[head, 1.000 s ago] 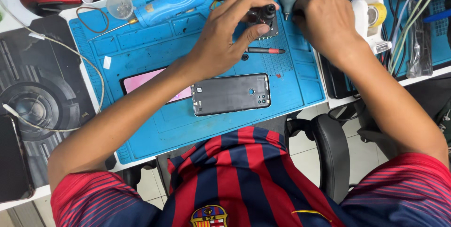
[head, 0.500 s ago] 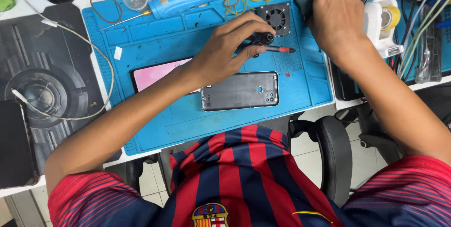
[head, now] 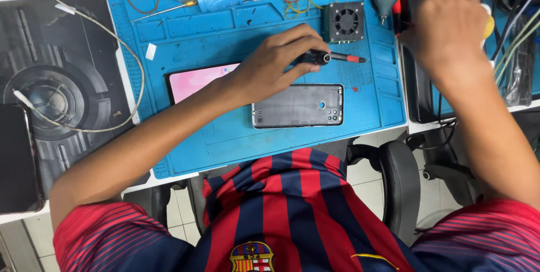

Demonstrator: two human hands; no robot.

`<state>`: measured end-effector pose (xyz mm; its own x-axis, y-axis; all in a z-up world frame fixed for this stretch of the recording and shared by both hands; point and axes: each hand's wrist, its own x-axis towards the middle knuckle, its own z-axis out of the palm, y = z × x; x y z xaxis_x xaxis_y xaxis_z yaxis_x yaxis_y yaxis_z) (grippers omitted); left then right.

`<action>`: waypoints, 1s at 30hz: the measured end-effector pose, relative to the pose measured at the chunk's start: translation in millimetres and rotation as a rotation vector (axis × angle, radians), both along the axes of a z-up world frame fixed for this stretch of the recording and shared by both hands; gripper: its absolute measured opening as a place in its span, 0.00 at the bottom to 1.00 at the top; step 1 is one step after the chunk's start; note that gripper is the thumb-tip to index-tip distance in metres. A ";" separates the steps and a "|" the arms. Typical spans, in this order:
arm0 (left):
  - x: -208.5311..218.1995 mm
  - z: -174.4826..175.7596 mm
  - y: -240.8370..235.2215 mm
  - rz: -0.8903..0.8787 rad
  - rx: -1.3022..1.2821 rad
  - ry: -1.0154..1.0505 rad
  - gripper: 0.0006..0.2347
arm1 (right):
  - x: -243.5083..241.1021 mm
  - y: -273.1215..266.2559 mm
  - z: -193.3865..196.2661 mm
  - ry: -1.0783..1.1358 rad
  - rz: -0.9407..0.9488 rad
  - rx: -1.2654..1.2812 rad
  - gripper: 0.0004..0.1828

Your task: The person disassembles a smartphone, removes the back cover, and inspects the internal components. They then test the device by turning it on and using the camera app before placing it back on the workbench.

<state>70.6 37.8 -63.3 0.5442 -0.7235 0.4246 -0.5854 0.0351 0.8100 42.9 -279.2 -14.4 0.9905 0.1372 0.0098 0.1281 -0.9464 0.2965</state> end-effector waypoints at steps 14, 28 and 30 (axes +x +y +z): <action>8.7 8.8 11.7 0.188 -0.232 0.360 0.13 | -62.0 79.6 4.3 -0.093 0.226 0.862 0.15; 5.2 38.9 5.1 0.163 -0.591 0.445 0.12 | -80.2 68.4 19.7 0.051 -0.053 1.272 0.05; 1.5 47.0 2.6 0.153 -0.626 0.472 0.12 | -91.4 76.7 17.8 -0.192 -0.055 1.721 0.07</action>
